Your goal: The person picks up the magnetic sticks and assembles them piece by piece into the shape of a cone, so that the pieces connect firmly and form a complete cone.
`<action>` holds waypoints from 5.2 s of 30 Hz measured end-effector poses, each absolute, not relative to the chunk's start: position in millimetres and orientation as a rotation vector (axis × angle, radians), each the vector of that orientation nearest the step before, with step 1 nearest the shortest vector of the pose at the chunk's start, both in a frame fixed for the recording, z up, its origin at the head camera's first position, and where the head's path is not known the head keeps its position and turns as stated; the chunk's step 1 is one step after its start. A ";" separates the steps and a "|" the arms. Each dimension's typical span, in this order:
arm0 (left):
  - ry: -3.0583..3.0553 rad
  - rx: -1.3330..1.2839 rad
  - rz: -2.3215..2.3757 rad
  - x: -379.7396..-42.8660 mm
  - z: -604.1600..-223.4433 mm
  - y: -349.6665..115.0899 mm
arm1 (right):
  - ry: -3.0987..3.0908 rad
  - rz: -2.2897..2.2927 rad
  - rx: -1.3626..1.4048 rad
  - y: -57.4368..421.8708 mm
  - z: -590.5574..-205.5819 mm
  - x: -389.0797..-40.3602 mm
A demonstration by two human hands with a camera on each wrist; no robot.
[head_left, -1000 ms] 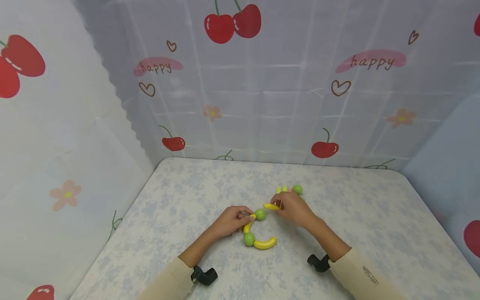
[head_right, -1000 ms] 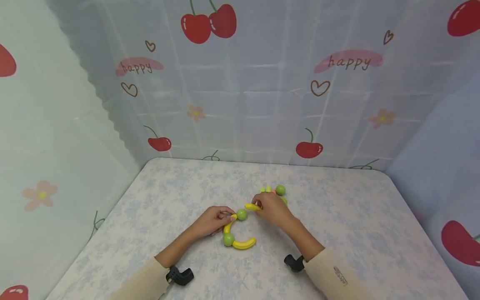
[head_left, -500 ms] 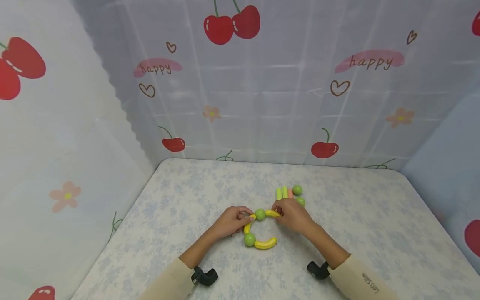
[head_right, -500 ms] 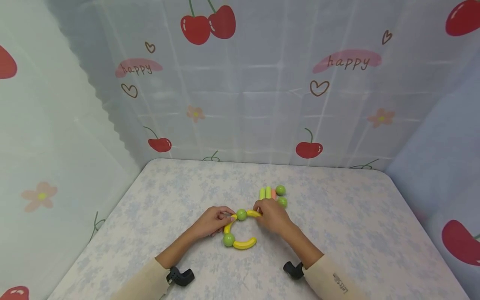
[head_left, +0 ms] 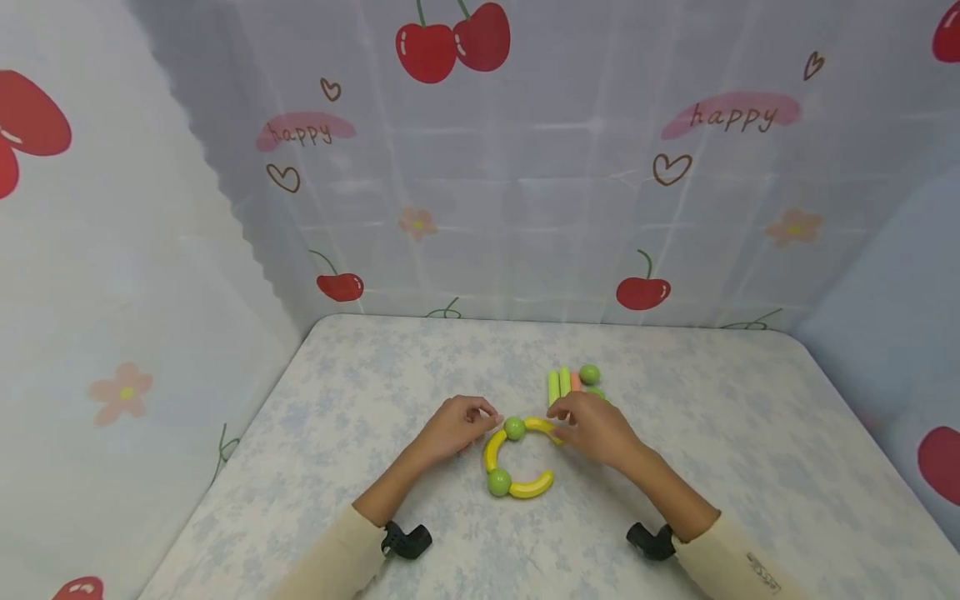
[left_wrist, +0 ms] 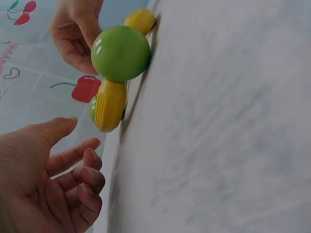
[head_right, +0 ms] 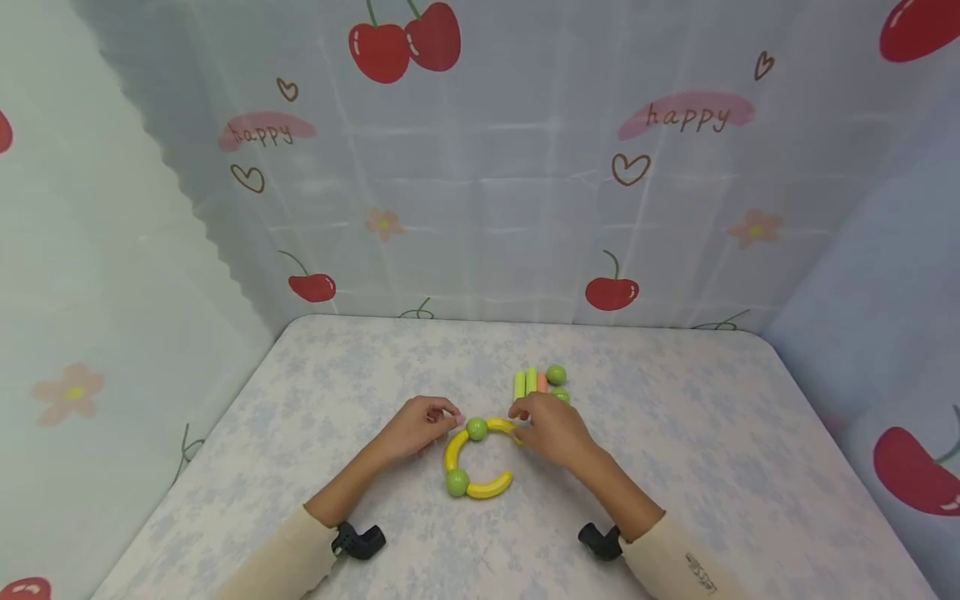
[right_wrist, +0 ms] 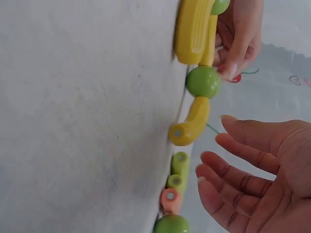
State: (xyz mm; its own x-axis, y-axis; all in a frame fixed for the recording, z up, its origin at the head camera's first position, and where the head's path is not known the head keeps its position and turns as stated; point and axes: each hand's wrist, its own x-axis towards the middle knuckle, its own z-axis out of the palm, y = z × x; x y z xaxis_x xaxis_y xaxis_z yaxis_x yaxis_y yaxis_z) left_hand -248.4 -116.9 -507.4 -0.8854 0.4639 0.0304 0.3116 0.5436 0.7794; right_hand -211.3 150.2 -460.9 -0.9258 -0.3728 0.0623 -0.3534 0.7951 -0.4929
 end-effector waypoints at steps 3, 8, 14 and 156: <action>2.689 0.716 1.166 -255.6 -496.9 -112.0 | 2.910 -0.795 -0.637 155.4 -453.7 -198.1; 2.634 0.887 1.081 -268.5 -487.7 -94.3 | 2.777 -0.808 -0.740 155.4 -448.6 -175.8; 2.499 0.965 1.025 -278.5 -489.7 -73.8 | 2.654 -0.785 -0.870 142.3 -454.2 -160.2; 2.239 0.674 1.356 -230.7 -520.0 -104.5 | 2.660 -1.192 -0.885 153.7 -476.6 -219.3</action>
State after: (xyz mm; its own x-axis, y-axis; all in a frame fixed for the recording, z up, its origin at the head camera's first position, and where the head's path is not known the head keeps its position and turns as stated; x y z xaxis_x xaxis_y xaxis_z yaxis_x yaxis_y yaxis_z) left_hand -230.7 -104.5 -520.0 -0.7869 0.6065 -0.1136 0.1801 0.4019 0.8978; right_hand -219.3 153.7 -476.6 -0.8270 -0.5434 0.1441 -0.4692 0.5261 -0.7092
